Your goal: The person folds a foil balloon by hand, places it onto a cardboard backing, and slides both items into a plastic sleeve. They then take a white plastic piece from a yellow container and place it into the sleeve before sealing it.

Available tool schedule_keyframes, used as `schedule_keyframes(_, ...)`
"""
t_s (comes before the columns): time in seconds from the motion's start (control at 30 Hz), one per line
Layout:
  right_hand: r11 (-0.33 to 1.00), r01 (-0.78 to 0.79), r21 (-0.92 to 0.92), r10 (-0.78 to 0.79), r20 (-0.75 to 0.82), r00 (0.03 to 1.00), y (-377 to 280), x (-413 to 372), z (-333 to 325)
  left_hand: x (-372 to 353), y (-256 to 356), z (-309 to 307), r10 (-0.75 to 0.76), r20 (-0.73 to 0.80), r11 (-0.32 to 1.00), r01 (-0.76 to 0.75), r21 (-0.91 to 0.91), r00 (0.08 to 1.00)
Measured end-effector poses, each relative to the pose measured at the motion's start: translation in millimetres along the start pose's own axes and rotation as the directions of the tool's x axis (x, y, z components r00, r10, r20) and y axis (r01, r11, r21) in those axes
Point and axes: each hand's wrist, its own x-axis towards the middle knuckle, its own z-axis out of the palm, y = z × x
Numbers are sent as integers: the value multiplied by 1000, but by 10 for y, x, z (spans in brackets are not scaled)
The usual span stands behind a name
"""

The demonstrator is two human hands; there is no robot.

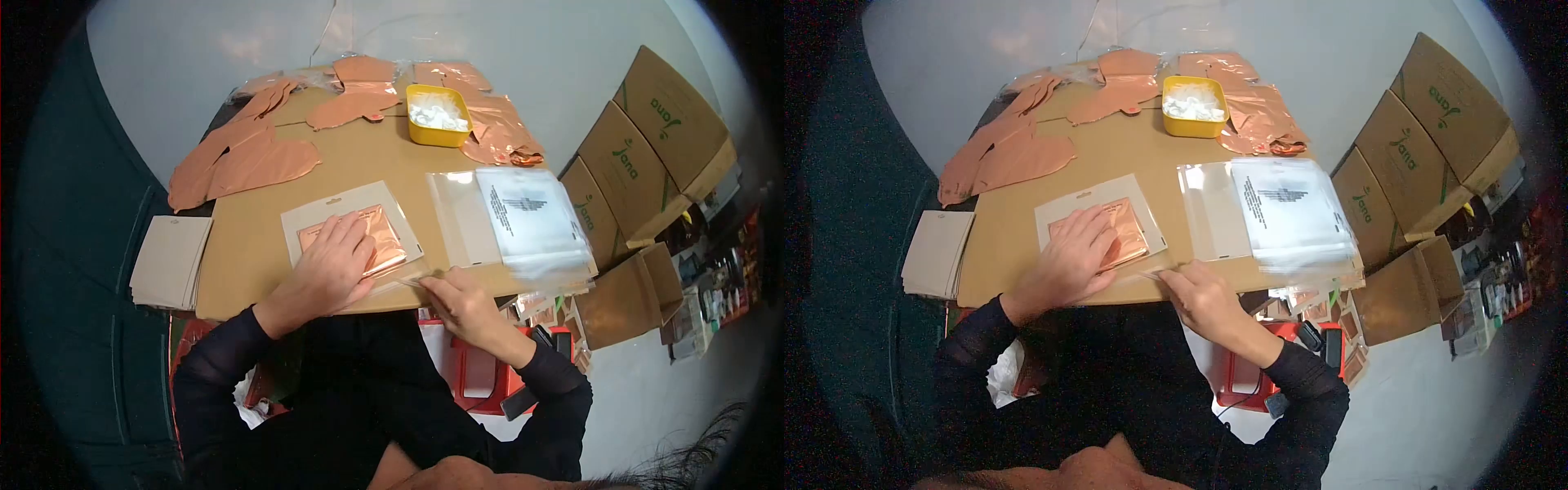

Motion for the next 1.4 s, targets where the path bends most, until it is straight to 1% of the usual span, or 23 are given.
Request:
schedule_keyframes(0.03,1000,11,-27,-11,0,1000,6,5,18,22,-17,18,11,-4,1000,-11,4,1000)
schedule_keyframes(0.13,997,-3,-80,5,32,999,37,-2,69,26,-38,45,-70,131,996,77,-48,989)
schedule_keyframes(0.23,995,6,-101,3,91,996,44,5,64,17,-43,103,-94,115,991,104,-81,989)
schedule_keyframes(0.33,996,59,-66,-51,117,992,73,43,63,36,-72,117,-110,149,985,128,-117,983)
schedule_keyframes(0.53,998,68,-7,-65,204,977,118,71,26,80,-136,61,-70,147,984,92,-154,987)
schedule_keyframes(0.63,997,77,-17,-71,222,972,113,86,9,81,-162,118,-77,159,985,100,-142,984)
schedule_keyframes(0.73,995,90,-31,-80,234,969,120,92,15,86,-183,132,-64,163,987,86,-136,985)
schedule_keyframes(0.93,994,109,-2,-105,229,968,151,88,19,88,-165,143,-49,109,996,57,-69,993)
schedule_keyframes(1.03,995,104,-4,-101,231,968,153,87,21,75,-160,134,-52,94,996,59,-73,994)
schedule_keyframes(1.13,996,86,-14,-81,233,969,126,94,16,68,-150,112,-98,153,992,110,-68,983)
schedule_keyframes(1.23,996,88,-9,-83,230,970,121,102,6,44,-167,167,-83,126,992,94,-86,989)
schedule_keyframes(1.4,994,109,2,-107,229,968,146,103,10,61,-153,103,-78,139,993,90,-82,987)
